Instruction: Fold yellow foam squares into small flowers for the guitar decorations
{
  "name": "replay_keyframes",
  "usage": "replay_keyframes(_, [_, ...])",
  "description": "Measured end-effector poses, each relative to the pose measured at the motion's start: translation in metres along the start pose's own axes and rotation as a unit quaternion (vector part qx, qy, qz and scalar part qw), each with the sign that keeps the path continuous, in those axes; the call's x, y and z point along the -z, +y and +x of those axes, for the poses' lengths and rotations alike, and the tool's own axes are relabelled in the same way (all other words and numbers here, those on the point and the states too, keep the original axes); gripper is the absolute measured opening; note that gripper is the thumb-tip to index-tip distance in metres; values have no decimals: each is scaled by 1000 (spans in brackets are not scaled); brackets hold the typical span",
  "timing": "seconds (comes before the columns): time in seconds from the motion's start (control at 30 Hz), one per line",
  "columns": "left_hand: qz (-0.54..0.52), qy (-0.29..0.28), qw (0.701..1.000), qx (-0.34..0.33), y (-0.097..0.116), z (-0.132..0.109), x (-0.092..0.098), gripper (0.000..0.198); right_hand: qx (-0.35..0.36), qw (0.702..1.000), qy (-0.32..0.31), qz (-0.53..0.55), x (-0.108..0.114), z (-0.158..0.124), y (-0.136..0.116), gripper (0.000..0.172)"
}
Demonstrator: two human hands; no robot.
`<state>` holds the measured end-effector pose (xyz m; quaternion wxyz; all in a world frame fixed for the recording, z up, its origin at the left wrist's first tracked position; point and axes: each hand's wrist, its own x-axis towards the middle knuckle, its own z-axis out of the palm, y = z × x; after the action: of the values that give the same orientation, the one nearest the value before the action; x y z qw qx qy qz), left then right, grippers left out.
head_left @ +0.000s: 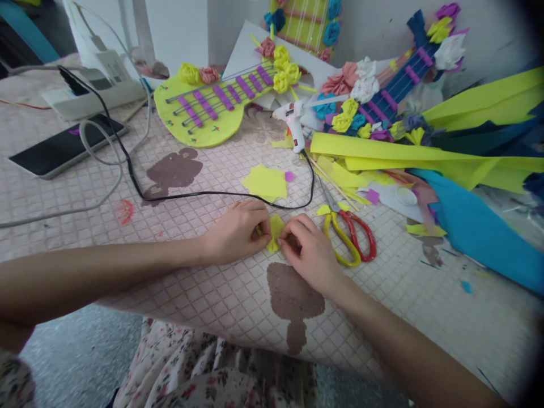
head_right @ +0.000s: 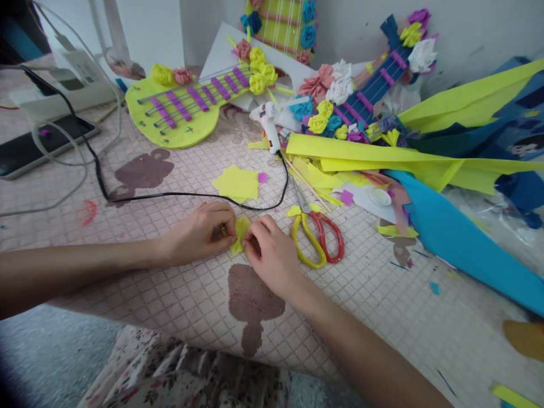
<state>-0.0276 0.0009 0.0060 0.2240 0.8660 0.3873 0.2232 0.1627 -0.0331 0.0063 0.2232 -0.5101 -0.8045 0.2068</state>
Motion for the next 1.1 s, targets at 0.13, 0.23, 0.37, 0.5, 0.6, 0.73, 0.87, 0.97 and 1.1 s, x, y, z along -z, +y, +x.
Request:
replay_keyframes(0.13, [-3,-4,1000,-1,0,0,0,8,2,1000,-3,-5,0,0,0,8])
replay_keyframes(0.23, [8,0,1000,-2,-1,-1,-1,7,0,1000,-4,-6,0,0,0,8])
replay_keyframes(0.37, [18,-1,1000,3,0,-1,-2,7,3,1000,2,-8,-1,0,0,8])
replay_keyframes(0.5, [13,2,1000,4,2,-1,-1,5,10,1000,21,-11,-2,-1,1,10])
replay_keyframes(0.6, [-5,4,1000,6,2,-1,-1,4,22,1000,11,-4,-1,-1,1,12])
replay_keyframes(0.73, [-24,0,1000,2,2,-2,0,6,27,1000,-6,6,1,0,0,10])
replay_keyframes(0.87, [-21,-14,1000,-9,1,-2,2,7,21,1000,-6,0,2,0,-1,8])
replay_keyframes(0.97, [-11,-21,1000,-13,1,-2,3,7,25,1000,-10,-1,2,-1,-1,8])
replay_keyframes(1.1, [-11,-34,999,-15,1,-2,6,6,35,999,-11,3,2,-2,1,9])
